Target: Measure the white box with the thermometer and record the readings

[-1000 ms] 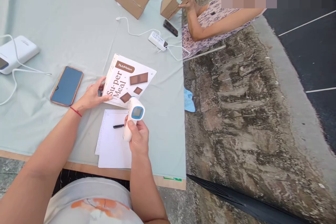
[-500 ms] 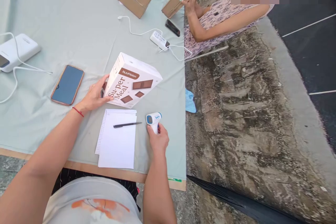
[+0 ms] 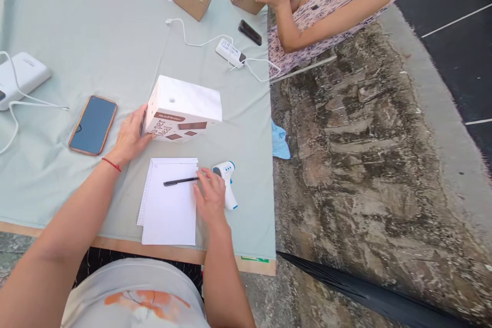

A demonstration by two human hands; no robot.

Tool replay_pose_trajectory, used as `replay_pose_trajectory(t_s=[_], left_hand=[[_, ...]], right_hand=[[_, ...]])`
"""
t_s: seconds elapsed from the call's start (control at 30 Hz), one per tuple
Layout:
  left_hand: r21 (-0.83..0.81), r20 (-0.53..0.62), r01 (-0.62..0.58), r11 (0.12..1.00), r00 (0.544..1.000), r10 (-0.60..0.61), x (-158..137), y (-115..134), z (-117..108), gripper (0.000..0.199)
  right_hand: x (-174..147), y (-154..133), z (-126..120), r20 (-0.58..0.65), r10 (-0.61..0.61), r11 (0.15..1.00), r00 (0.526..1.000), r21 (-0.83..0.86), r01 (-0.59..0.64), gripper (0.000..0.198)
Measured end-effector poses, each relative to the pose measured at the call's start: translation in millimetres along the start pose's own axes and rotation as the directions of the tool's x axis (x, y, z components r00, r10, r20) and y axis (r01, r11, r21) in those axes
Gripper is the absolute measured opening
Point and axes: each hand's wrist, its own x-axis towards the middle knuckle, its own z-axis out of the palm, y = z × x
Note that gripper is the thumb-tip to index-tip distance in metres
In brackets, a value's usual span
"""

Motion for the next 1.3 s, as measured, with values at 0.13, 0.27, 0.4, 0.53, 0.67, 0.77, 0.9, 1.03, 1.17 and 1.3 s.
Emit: replay_pose_trajectory(t_s=[0.13,0.27,0.4,0.53,0.67,0.77,0.9,1.03,1.17,1.3], left_hand=[[0.075,-0.048,0.206,0.976,0.978,-0.203,-1.1,8.8,-5.6,0.048],[0.166,0.025,0.382,0.909,0.920,-0.392,0.8,16.7,-13.1,0.032],[0.212,0.074,0.419,0.883,0.894,-0.442,2.5,21.3,-17.0,0.048],[0.255,0.140,0.370,0.893,0.900,-0.413,2.2,21.9,-17.6,0.051],[0.216,0.224,0.339,0.915,0.895,-0.385,0.8,23.9,-20.0,0.051],[0.115,0.335,0.345,0.931,0.869,-0.364,-0.4,26.6,-22.6,0.048],[-0.032,0.526,0.311,0.950,0.813,-0.249,-1.7,28.3,-23.0,0.037],[-0.043,0.600,0.273,0.961,0.776,-0.193,-2.7,26.7,-19.8,0.024],[0.031,0.628,0.202,0.979,0.758,-0.176,-3.3,25.2,-16.7,0.027],[0.150,0.635,0.082,0.985,0.756,-0.159,-3.5,27.8,-13.0,0.022]], right_hand=[[0.6,-4.7,7.3,0.050,-0.057,0.997,0.997,-0.047,0.060,0.032],[-0.8,0.1,7.8,0.017,-0.076,0.996,0.997,-0.053,0.077,0.026],[-0.4,1.0,4.1,0.023,-0.076,0.996,0.997,-0.045,0.077,0.020],[1.7,-5.1,0.2,-0.032,-0.050,0.998,0.998,0.042,0.051,0.018],[2.9,-16.8,-0.2,-0.210,0.113,0.969,0.971,0.240,-0.061,0.012],[3.8,-30.0,1.5,-0.318,0.297,0.875,0.901,0.469,-0.123,0.015],[8.0,-51.8,2.9,-0.260,0.482,0.701,0.837,0.687,-0.191,0.016],[15.6,-72.8,7.3,-0.059,0.538,0.563,0.841,0.767,-0.307,0.024],[24.9,-88.6,15.8,0.010,0.580,0.529,0.815,0.757,-0.385,0.017],[35.7,-98.5,22.9,0.094,0.539,0.506,0.837,0.759,-0.411,0.015]])
